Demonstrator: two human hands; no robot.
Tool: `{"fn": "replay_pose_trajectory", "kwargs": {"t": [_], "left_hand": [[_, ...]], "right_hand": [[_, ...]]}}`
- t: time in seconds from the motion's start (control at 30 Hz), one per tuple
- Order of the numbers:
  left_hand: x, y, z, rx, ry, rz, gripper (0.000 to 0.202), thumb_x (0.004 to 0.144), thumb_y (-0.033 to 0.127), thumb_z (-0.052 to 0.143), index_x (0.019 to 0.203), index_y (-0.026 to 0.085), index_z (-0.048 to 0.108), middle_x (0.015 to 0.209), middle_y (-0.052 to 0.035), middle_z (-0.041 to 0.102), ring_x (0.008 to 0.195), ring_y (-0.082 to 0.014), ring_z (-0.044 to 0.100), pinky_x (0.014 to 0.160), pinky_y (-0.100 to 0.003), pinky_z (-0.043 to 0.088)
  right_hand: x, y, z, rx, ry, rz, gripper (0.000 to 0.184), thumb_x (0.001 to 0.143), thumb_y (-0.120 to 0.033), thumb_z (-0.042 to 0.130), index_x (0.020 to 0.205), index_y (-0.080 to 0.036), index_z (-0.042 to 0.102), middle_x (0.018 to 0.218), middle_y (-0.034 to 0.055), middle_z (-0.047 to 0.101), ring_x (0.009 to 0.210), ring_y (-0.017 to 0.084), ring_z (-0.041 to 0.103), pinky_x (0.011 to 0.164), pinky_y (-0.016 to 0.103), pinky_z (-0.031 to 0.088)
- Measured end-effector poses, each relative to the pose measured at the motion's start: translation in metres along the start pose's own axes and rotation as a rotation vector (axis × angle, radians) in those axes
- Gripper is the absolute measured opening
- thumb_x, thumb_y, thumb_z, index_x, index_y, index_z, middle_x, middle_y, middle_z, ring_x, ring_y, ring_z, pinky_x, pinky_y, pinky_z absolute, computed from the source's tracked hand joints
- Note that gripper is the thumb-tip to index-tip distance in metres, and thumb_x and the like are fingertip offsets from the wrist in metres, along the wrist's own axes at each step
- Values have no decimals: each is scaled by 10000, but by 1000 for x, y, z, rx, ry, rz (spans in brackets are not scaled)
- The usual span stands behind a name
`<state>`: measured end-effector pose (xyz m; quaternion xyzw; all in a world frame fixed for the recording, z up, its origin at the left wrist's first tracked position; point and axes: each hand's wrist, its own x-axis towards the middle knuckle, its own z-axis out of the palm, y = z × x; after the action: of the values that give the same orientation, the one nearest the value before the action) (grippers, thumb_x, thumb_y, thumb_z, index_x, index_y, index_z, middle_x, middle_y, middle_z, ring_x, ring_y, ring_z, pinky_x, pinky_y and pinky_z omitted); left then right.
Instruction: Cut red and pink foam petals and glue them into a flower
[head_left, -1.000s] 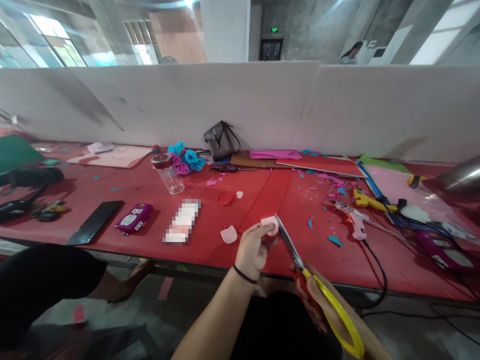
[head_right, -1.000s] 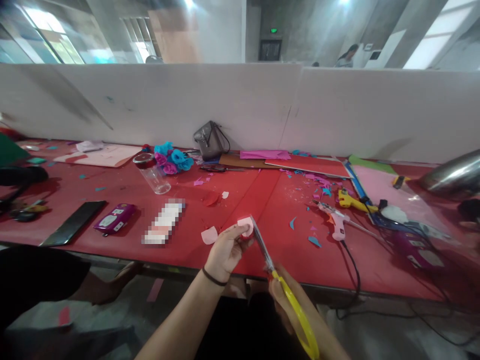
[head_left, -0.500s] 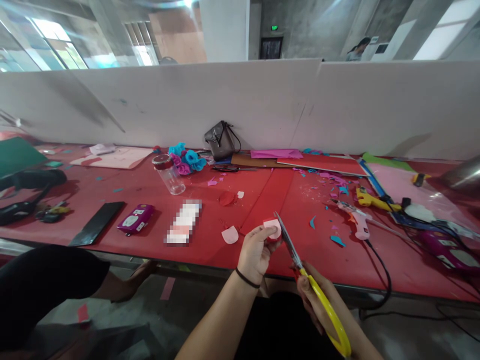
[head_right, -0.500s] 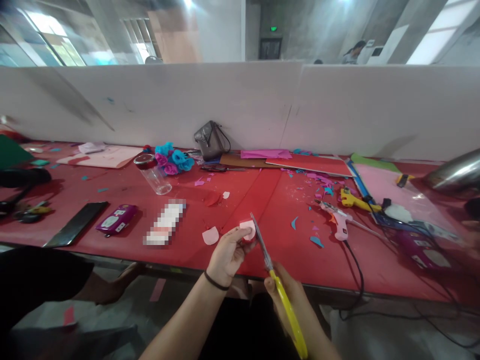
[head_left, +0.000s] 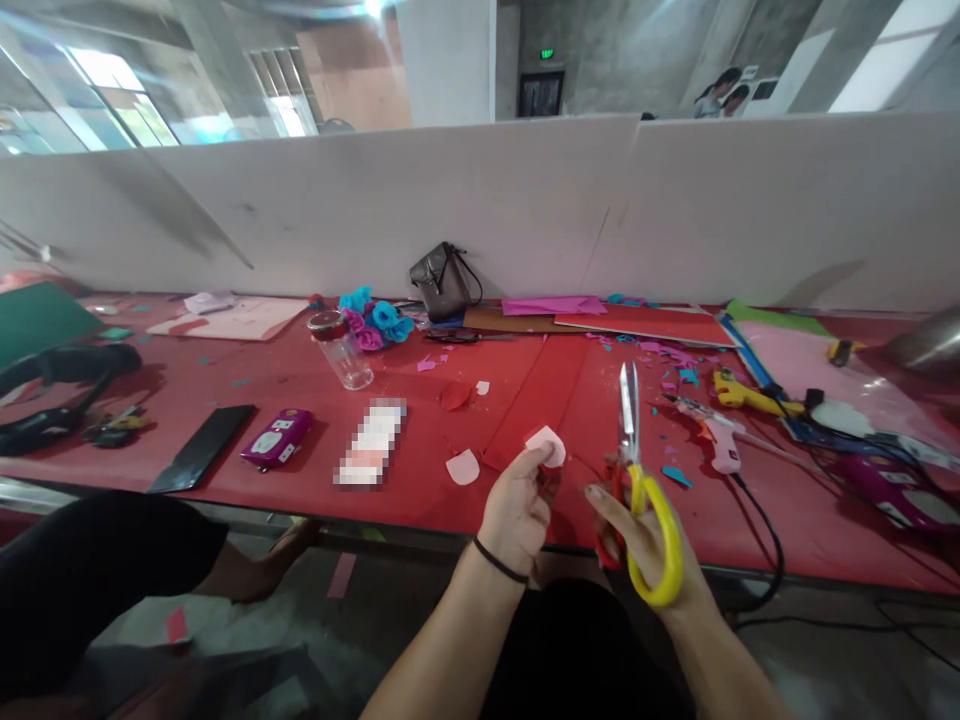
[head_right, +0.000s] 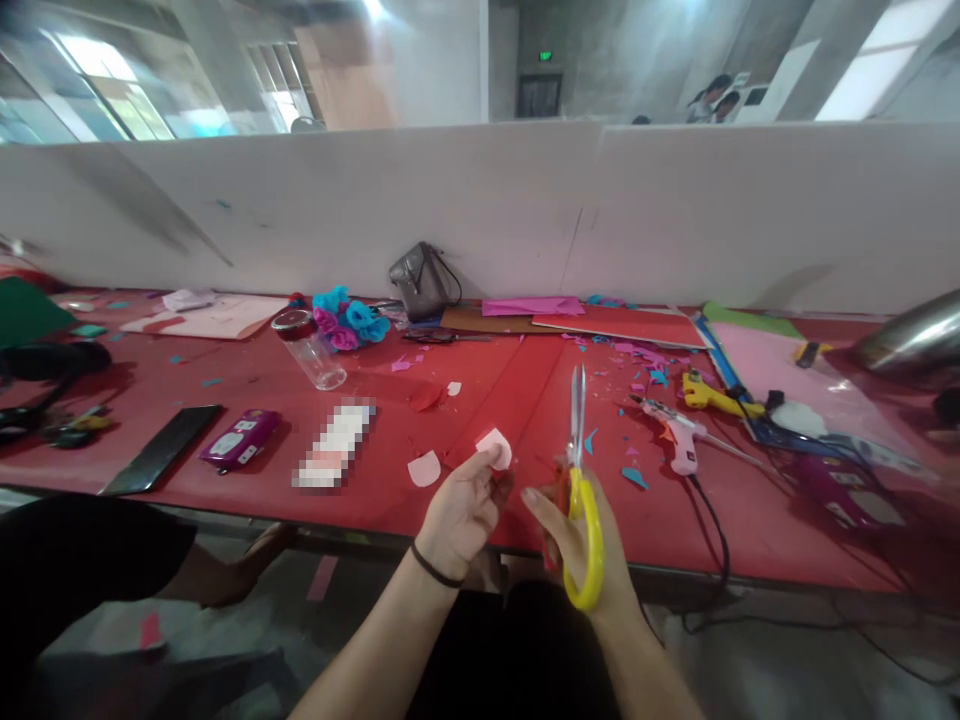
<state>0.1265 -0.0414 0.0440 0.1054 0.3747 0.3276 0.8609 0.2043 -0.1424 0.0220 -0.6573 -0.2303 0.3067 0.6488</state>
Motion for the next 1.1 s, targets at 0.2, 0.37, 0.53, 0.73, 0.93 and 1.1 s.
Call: {"fn": "replay_pose_trajectory", "kwargs": {"t": [0.2, 0.37, 0.53, 0.73, 0.93, 1.1], "left_hand": [[-8, -9, -2, 1, 38, -72, 68, 692, 129, 694, 693, 145, 628, 714, -13, 657, 639, -81, 587, 615, -188, 437], [-2, 12, -15, 487, -182, 102, 113, 582, 128, 720, 635, 163, 627, 666, 11, 632, 634, -93, 550, 604, -205, 380], [2, 42, -4, 1130, -410, 171, 72, 561, 107, 698, 573, 175, 674, 586, 14, 623, 595, -108, 517, 605, -224, 365], [-5, 48, 2, 912, -285, 279, 80, 583, 148, 729, 522, 166, 680, 554, -14, 632, 535, -101, 521, 537, -214, 347], [-6, 37, -1, 198, -6, 120, 85, 606, 128, 745, 635, 139, 665, 652, -24, 665, 557, -84, 571, 522, -190, 401], [-8, 24, 4, 80, 23, 11, 77, 674, 71, 705, 677, 122, 647, 617, -22, 650, 519, -82, 570, 538, -199, 462]], "right_hand": [[21, -15, 22, 115, 6, 6, 598, 620, -436, 760, 1121, -209, 525, 510, -107, 473, 331, 60, 344, 319, 190, 276], [39, -30, 8, 8, -159, 108, 617, 530, -341, 741, 1095, -196, 541, 581, -100, 532, 315, 35, 319, 319, 183, 220], [57, -55, 0, -226, -368, 111, 503, 506, -185, 720, 993, -164, 597, 589, -78, 563, 412, 50, 419, 385, 177, 290], [43, -45, -3, -14, -237, 118, 515, 614, -483, 749, 1015, -199, 596, 521, -105, 445, 365, 38, 293, 346, 165, 186], [-10, 13, -11, 90, -303, 235, 533, 581, -699, 710, 805, -225, 617, 549, -48, 497, 391, 76, 385, 370, 207, 331], [-37, 26, -6, 113, -353, 241, 510, 678, -711, 640, 827, -224, 630, 635, -10, 548, 492, 110, 477, 457, 236, 411]]}}
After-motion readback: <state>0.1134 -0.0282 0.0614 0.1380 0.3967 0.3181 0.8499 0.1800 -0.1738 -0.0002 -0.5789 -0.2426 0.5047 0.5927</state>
